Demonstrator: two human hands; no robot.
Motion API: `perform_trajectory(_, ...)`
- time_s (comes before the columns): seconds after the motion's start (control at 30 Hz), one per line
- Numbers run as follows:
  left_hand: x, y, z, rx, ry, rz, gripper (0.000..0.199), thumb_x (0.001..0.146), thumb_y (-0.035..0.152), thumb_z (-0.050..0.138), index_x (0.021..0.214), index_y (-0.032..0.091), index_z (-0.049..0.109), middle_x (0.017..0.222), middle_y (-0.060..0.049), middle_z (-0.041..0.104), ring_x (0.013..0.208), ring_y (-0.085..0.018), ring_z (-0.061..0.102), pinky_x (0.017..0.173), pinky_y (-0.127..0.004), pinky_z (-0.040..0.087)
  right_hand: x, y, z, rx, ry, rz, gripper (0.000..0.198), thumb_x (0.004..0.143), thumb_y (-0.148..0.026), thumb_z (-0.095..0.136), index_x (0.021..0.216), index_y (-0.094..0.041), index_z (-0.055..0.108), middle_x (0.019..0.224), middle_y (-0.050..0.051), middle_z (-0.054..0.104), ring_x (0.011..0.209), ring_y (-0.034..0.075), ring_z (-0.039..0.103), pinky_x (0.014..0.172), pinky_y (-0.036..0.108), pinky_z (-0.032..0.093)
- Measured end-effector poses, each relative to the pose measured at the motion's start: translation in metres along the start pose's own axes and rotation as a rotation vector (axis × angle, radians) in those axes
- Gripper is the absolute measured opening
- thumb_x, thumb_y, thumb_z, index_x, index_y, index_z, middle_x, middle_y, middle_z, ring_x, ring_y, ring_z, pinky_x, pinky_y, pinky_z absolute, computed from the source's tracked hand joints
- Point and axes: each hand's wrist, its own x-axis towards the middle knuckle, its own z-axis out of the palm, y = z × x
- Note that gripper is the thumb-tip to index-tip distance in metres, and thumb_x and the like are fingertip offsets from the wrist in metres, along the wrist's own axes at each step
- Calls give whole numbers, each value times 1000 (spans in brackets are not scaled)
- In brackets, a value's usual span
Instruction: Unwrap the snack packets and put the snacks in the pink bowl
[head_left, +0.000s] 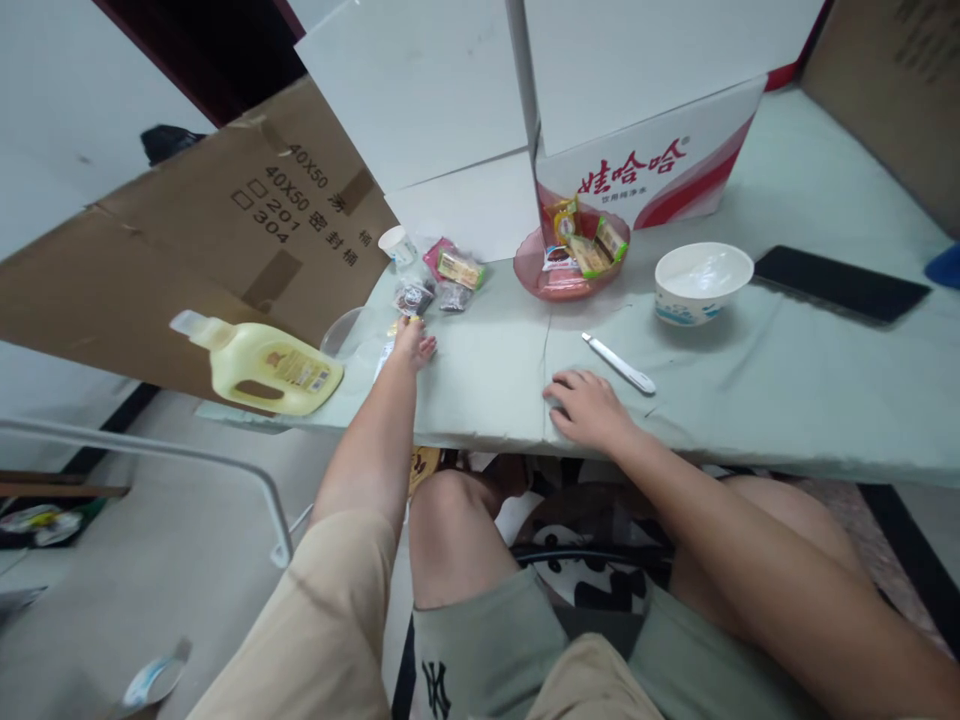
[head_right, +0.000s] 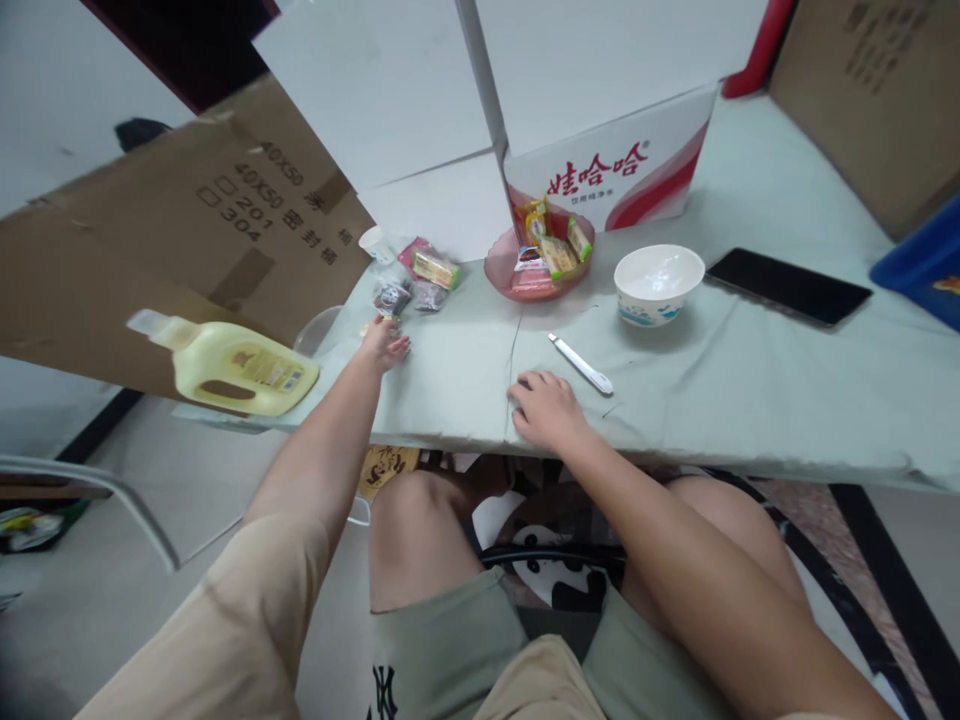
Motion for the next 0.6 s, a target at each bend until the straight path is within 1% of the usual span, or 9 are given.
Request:
perform_trajectory(0.13, 0, 1, 8, -30, 11, 32, 34, 76, 19, 67, 105, 26, 51, 83, 3, 50, 64, -9, 52, 60, -22, 40, 1, 0, 0, 3, -3, -5, 32, 84, -25, 50, 111, -23, 66, 127, 10, 58, 118, 30, 49, 98, 47, 39)
perform_trajectory(0.23, -20, -2, 16, -123, -34, 107, 27, 83, 25, 62, 107, 27, 49, 83, 4, 54, 67, -7, 54, 62, -20, 41, 1, 2, 1, 8, 3, -14, 30, 84, -25, 50, 109, -23, 67, 125, 11, 59, 117, 32, 50, 97, 49, 40)
perform_trajectory(0.27, -32, -5, 19, -167, -82, 128, 26, 85, 28, 61, 108, 27, 49, 82, 4, 56, 69, -7, 55, 63, -20, 42, 2, 2, 2, 21, 12, -17, 30, 84, -25, 50, 110, -23, 66, 125, 11, 59, 116, 32, 51, 98, 50, 40)
perform_trajectory(0.33, -63, -16, 24, -287, -288, 141, 28, 84, 31, 63, 107, 23, 50, 84, 2, 61, 73, -7, 59, 69, -21, 45, 4, 4, 3, 95, 68, -11, 36, 84, -25, 50, 117, -21, 62, 125, 13, 59, 115, 32, 52, 98, 50, 41)
perform_trajectory(0.4, -99, -35, 26, -291, -419, 129, 33, 76, 30, 72, 101, 21, 53, 84, 0, 64, 73, -9, 62, 71, -23, 49, 6, 7, 3, 237, 188, 18, 49, 83, -29, 53, 131, -19, 52, 130, 15, 55, 117, 31, 53, 99, 49, 43)
perform_trajectory(0.43, -117, -47, 26, -282, -539, 111, 37, 72, 30, 75, 101, 22, 54, 82, 0, 64, 70, -9, 63, 69, -23, 50, 8, 8, 2, 321, 259, 36, 58, 82, -32, 57, 136, -18, 45, 135, 16, 52, 119, 31, 53, 100, 48, 43)
perform_trajectory(0.5, -147, -70, 24, -223, -705, 33, 43, 68, 31, 79, 102, 23, 53, 74, 3, 62, 60, -7, 60, 62, -21, 49, 9, 9, 2, 479, 345, 50, 69, 77, -35, 62, 140, -20, 39, 139, 15, 49, 123, 30, 52, 102, 47, 43)
perform_trajectory(0.53, -159, -80, 23, -186, -747, -18, 46, 67, 33, 79, 104, 23, 54, 72, 3, 62, 56, -7, 58, 56, -20, 47, 8, 10, 2, 547, 336, 47, 68, 76, -35, 63, 138, -21, 40, 137, 13, 52, 121, 29, 54, 102, 47, 44)
perform_trajectory(0.6, -172, -95, 21, -114, -757, -64, 49, 67, 38, 78, 107, 23, 55, 64, 5, 58, 47, -6, 51, 46, -18, 38, 7, 10, 1, 665, 248, 51, 55, 76, -34, 63, 128, -23, 48, 123, 9, 63, 111, 26, 61, 99, 44, 48)
